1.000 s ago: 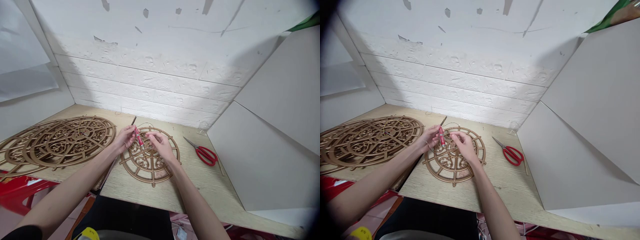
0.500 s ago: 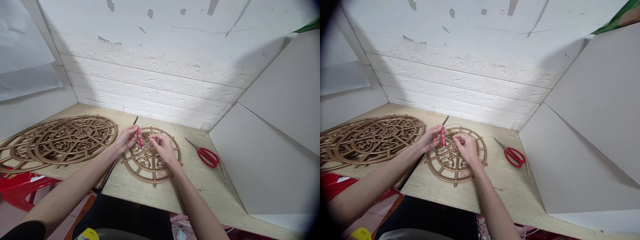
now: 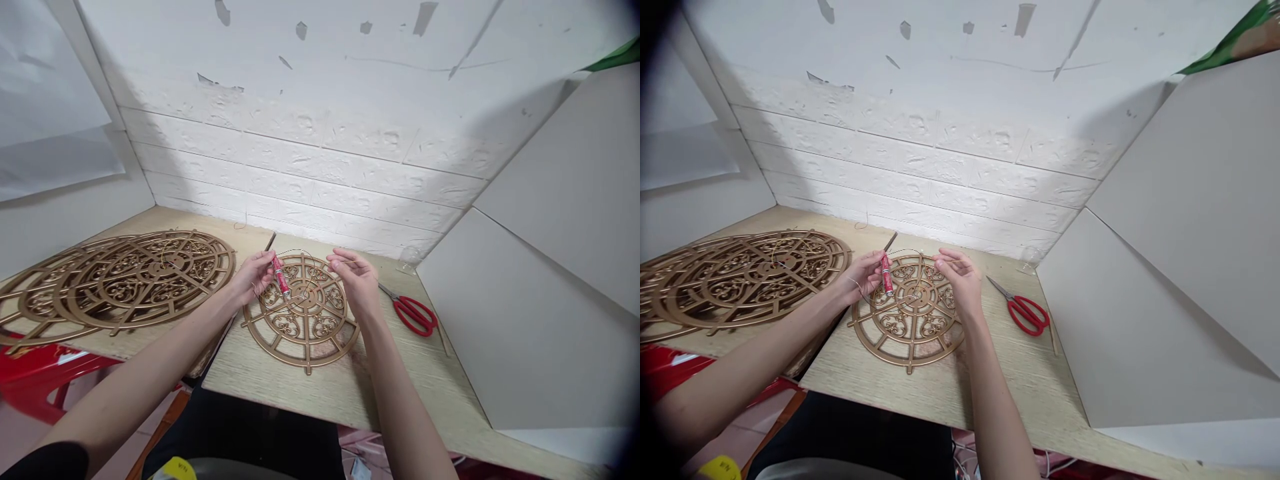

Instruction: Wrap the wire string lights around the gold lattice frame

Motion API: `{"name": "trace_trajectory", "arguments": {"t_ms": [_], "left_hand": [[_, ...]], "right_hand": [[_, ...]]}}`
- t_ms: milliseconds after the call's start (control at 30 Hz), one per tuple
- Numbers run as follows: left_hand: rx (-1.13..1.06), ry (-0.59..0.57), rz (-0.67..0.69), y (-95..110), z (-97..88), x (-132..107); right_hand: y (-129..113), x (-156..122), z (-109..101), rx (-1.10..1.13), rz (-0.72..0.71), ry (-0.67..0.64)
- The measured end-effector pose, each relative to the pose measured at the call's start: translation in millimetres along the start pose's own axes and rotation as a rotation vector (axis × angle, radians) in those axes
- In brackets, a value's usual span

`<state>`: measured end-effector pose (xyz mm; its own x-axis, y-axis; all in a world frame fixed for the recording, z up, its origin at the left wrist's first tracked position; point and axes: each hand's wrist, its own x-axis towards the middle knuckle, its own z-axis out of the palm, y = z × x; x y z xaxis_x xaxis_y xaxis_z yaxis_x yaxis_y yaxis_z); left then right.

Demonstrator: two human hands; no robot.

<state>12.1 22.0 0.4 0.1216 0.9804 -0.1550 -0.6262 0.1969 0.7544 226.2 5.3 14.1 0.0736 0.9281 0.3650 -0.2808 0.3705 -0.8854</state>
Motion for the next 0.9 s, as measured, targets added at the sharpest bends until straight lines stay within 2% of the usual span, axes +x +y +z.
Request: {"name": "trace_trajectory", "arguments": {"t_ms": [333, 633, 900], "left_hand": [[-0.006, 0.013, -0.003, 0, 1.7, -1], [0.003, -0.009, -0.007, -3, -4.6, 4], [-0.005, -0.009, -0.001, -2, -3.5, 2]], "right_hand": [[-5, 5, -3, 0.286, 0.021, 0.094], [-7, 5, -6, 0.392, 0.053, 0.098], [-15, 10, -17, 0.522, 0.013, 0.266]]}}
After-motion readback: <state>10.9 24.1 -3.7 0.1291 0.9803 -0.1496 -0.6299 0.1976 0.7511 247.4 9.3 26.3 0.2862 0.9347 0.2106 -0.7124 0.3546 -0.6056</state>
